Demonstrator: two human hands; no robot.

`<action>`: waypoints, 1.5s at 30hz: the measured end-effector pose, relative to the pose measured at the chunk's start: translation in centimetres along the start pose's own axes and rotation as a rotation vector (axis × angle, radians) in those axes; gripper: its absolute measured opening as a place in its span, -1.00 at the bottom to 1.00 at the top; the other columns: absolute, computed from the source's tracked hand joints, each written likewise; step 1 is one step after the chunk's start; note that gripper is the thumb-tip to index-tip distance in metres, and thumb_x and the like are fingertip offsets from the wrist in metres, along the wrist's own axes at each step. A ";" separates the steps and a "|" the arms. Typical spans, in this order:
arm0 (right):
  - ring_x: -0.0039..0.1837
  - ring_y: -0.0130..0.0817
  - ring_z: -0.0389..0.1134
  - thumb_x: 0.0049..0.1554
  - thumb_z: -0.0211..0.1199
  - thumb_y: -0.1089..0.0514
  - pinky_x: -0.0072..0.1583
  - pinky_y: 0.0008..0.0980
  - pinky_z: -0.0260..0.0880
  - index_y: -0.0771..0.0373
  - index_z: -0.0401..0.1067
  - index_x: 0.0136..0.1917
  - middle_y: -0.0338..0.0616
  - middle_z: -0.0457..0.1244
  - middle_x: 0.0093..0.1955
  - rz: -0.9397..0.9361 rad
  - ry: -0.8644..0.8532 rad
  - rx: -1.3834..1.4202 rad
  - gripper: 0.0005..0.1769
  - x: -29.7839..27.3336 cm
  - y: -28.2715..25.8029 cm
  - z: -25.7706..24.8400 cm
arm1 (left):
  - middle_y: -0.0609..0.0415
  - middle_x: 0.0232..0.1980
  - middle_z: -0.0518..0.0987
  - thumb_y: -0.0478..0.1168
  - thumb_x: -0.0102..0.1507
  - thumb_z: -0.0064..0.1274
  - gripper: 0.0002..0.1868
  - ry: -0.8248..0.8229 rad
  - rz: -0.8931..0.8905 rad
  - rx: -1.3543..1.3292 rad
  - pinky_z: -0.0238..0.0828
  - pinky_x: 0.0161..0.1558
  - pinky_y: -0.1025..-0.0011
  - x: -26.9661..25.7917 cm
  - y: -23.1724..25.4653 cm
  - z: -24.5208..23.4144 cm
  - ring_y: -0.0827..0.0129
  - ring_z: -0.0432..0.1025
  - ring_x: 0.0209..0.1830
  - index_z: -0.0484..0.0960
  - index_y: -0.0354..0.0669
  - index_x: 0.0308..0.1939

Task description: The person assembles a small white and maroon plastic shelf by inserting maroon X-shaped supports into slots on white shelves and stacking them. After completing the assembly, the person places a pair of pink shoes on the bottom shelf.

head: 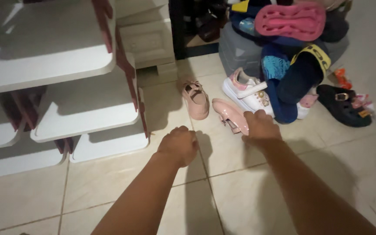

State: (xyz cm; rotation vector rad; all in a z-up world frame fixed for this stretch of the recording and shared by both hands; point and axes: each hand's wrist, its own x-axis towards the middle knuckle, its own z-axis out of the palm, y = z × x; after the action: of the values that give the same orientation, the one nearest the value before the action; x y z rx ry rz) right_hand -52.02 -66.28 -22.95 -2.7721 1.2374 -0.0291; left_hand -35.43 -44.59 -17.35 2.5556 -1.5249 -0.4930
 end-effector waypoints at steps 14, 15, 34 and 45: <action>0.13 -0.02 0.50 0.13 0.08 -0.14 -0.04 -0.12 0.55 0.08 0.27 0.39 0.00 0.41 0.15 0.180 -0.699 0.740 -0.40 3.0 -3.4 2.6 | -0.09 0.35 0.39 -0.07 0.32 -0.16 -0.38 0.039 -0.183 -0.332 0.33 0.25 0.10 1.4 2.7 5.3 -0.03 0.38 0.27 0.21 0.06 0.49; 0.15 -0.14 0.48 0.13 0.05 -0.25 -0.04 -0.16 0.54 0.05 0.33 0.35 -0.12 0.42 0.15 0.163 -0.865 0.820 -0.39 2.3 -4.4 2.5 | -0.07 0.36 0.38 -0.09 0.32 -0.19 -0.40 0.071 -0.238 -0.405 0.33 0.25 0.09 1.5 2.7 5.2 -0.03 0.39 0.25 0.22 0.11 0.48; 0.33 0.29 0.22 -0.03 0.28 0.22 0.32 -0.08 0.26 0.43 0.15 0.47 0.46 0.18 0.29 -0.539 0.070 0.504 -0.17 10.2 -15.9 7.7 | 0.03 0.30 0.39 -0.24 0.17 0.15 -0.43 0.069 -0.210 -0.196 0.44 0.09 0.10 -0.6 -2.0 7.6 -0.01 0.43 0.13 0.43 -0.01 0.28; 0.20 0.02 0.41 0.04 0.23 -0.02 0.26 -0.09 0.40 0.12 0.58 0.03 0.00 0.41 0.12 -0.340 -0.284 0.058 -0.67 5.6 -8.9 4.7 | 0.06 0.36 0.38 -0.11 0.40 -0.14 -0.54 -0.025 -0.219 0.010 0.43 0.12 0.06 0.3 -3.0 7.9 0.02 0.44 0.20 0.33 0.00 0.40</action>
State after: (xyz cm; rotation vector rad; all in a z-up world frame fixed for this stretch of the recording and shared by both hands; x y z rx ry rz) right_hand -41.45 -64.12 -26.88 -2.7765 0.6826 0.2857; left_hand -35.49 -42.96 -25.70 2.7492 -1.2628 -0.5450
